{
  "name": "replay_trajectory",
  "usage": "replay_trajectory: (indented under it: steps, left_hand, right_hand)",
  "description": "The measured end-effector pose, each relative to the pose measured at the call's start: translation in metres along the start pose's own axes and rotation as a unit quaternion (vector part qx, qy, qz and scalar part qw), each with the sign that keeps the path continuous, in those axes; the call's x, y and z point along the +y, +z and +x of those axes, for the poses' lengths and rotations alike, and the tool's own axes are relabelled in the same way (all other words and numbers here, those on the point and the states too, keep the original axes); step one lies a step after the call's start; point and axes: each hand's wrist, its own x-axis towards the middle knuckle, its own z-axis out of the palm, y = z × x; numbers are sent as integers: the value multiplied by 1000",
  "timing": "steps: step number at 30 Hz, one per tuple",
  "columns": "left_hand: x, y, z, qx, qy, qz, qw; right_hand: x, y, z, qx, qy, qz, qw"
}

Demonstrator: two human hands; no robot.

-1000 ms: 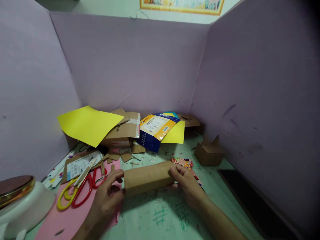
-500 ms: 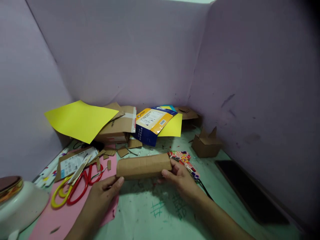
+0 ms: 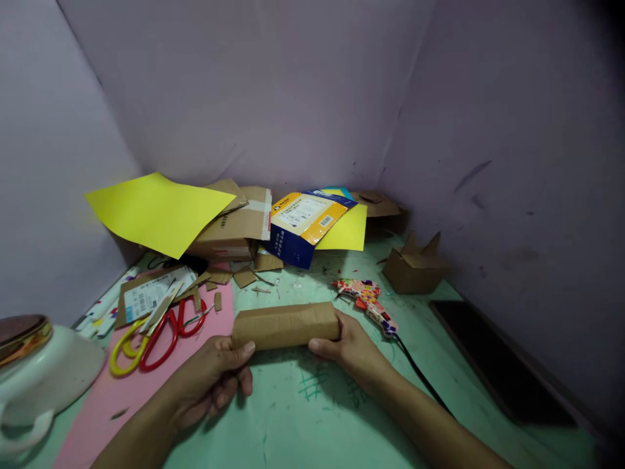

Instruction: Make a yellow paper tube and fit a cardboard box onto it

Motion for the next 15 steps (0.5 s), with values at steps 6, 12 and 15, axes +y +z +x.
replay_trajectory:
  steps: [6,12,15]
  left_hand:
    - [-4,5,0,17,1,42,999]
    - [-6,5,4,41,2,56,998]
    - [-7,4,5,40,3,54,998]
  right_hand:
    - [5,0,0,1,-27,-52,998]
    - [4,0,2,15,-32,-82,996]
    - [3,0,1,20,-37,-93,995]
